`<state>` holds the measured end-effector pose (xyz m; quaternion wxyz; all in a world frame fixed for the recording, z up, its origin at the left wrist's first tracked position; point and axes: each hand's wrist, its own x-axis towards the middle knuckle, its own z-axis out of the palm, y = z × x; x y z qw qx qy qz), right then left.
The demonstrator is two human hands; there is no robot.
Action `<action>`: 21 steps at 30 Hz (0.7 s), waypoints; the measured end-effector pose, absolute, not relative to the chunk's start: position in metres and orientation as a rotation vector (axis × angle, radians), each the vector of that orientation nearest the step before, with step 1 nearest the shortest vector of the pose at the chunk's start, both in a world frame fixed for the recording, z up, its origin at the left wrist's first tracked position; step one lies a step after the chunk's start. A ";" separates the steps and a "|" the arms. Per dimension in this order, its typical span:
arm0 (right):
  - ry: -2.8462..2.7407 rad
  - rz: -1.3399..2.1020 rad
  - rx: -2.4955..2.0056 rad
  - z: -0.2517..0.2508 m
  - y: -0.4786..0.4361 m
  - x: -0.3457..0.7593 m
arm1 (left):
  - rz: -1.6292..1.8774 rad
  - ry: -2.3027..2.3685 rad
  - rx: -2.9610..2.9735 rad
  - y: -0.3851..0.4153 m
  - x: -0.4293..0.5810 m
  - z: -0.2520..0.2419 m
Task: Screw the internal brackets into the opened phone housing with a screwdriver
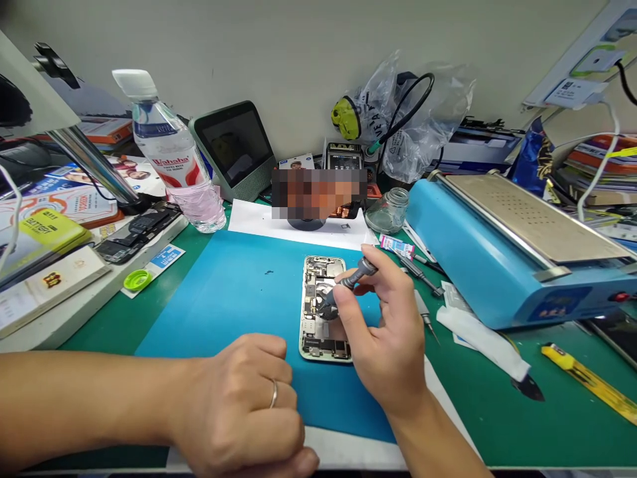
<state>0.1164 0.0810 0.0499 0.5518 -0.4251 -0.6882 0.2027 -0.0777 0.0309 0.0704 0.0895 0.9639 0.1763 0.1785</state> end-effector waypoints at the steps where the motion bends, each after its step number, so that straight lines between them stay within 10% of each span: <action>1: -1.629 0.479 -1.012 0.050 0.081 0.117 | 0.517 0.498 2.870 0.031 -0.078 0.070; 9: -1.613 0.485 -1.044 0.052 0.081 0.115 | 1.023 0.017 2.754 0.036 -0.078 0.044; 21: -1.612 0.478 -1.019 0.052 0.083 0.115 | 0.627 0.018 2.807 0.034 -0.078 0.041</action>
